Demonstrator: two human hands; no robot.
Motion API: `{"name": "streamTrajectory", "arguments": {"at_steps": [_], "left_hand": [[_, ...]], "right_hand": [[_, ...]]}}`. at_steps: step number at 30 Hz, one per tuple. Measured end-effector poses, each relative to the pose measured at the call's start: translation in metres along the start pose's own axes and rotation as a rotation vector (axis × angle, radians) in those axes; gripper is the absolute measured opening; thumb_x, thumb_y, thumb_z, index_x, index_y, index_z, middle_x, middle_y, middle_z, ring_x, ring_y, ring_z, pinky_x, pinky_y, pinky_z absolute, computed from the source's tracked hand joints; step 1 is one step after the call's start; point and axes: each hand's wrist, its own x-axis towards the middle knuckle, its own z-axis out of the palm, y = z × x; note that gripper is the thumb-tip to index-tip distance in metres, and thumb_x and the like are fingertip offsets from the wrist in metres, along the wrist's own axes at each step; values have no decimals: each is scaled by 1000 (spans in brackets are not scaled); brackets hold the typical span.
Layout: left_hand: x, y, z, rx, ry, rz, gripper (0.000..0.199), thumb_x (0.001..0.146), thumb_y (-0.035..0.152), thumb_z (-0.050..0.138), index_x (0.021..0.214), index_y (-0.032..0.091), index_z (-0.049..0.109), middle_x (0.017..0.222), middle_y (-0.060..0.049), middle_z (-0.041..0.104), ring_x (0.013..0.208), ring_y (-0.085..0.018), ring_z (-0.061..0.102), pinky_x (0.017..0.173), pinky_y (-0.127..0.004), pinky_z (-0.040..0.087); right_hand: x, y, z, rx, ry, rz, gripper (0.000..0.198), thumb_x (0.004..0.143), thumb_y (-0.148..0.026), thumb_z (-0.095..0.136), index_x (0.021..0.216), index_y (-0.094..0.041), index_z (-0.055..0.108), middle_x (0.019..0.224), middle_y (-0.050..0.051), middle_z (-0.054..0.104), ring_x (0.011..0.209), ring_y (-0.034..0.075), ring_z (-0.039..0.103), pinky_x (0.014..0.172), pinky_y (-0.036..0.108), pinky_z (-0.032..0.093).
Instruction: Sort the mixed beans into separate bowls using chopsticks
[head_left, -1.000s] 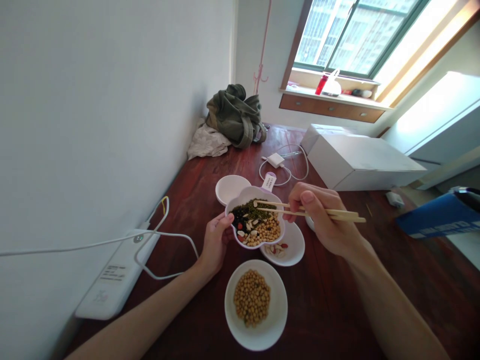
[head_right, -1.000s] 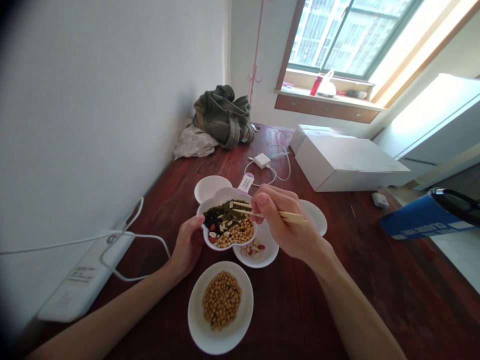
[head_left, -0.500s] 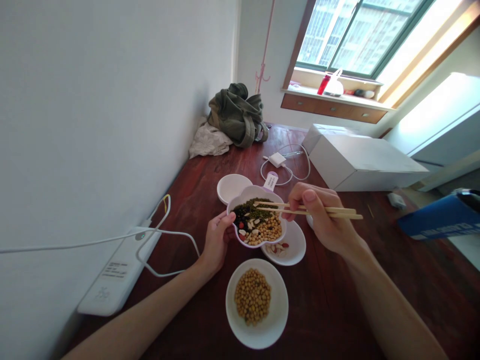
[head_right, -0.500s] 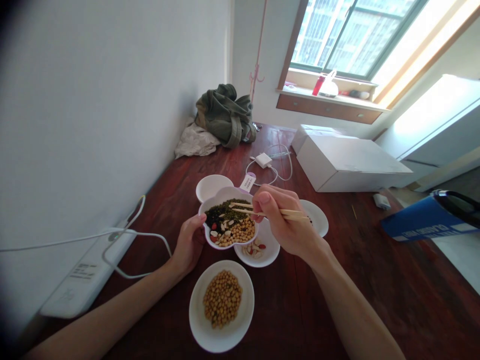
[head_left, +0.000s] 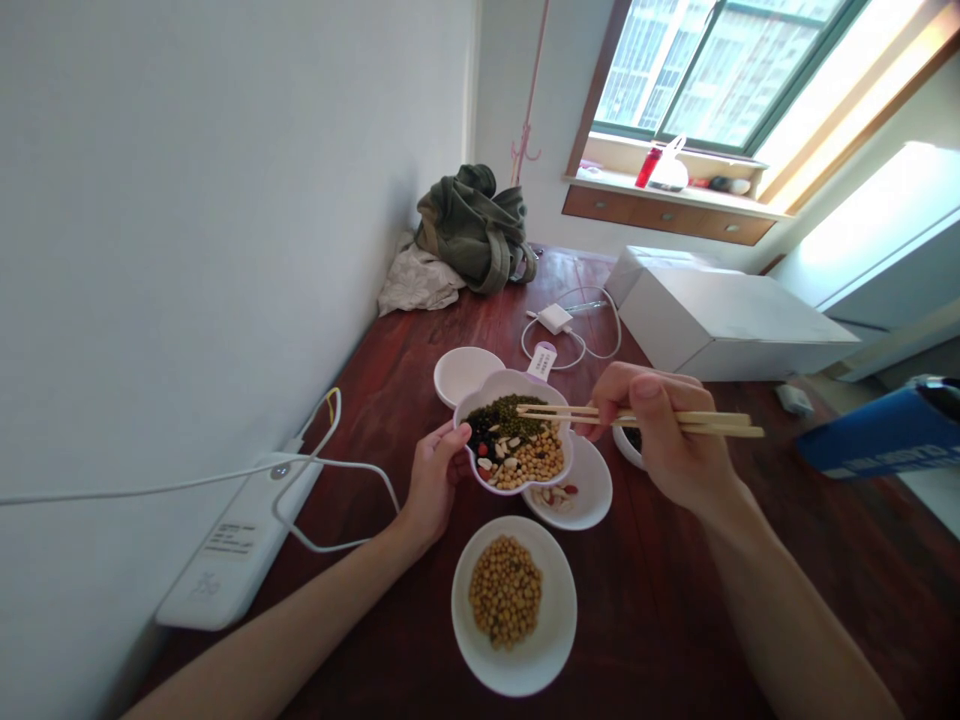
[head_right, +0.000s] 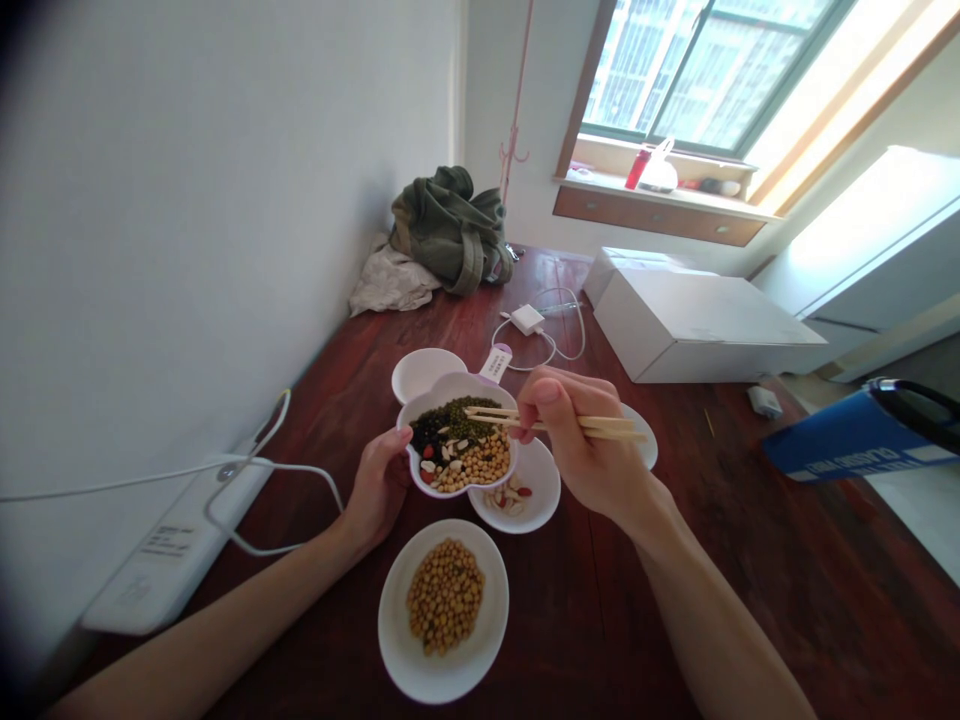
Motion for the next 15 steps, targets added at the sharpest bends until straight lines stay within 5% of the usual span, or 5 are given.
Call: {"name": "streamTrajectory", "arguments": {"at_steps": [7,10,15], "left_hand": [[-2,0,1,-10,-8,-10,50,78,54,92,102,12,80,89,-10,84,80,-29,83,64,-33,67],[-2,0,1,-9,-8,-11,50,78,54,92,102,13,80,89,-9,84,80,-28,82,63,-32,66],[-1,1,3,-13,-12,-3,48,77,53,92,102,13,80,88,-9,84,81,-29,83,67,-35,68]], "right_hand": [[-16,-38,-33,-54,154,0,50,118,-47,51,77,-25,69,75,7,69,70,24,67,63,40,48],[-21,-47,-41,-162,120,92,49,118,-50,50,80,-26,70,76,6,69,68,23,64,61,41,44],[-15,-45,-34,-194,52,56,53,119,-52,45,79,-25,66,76,4,70,68,21,64,62,40,45]]}}
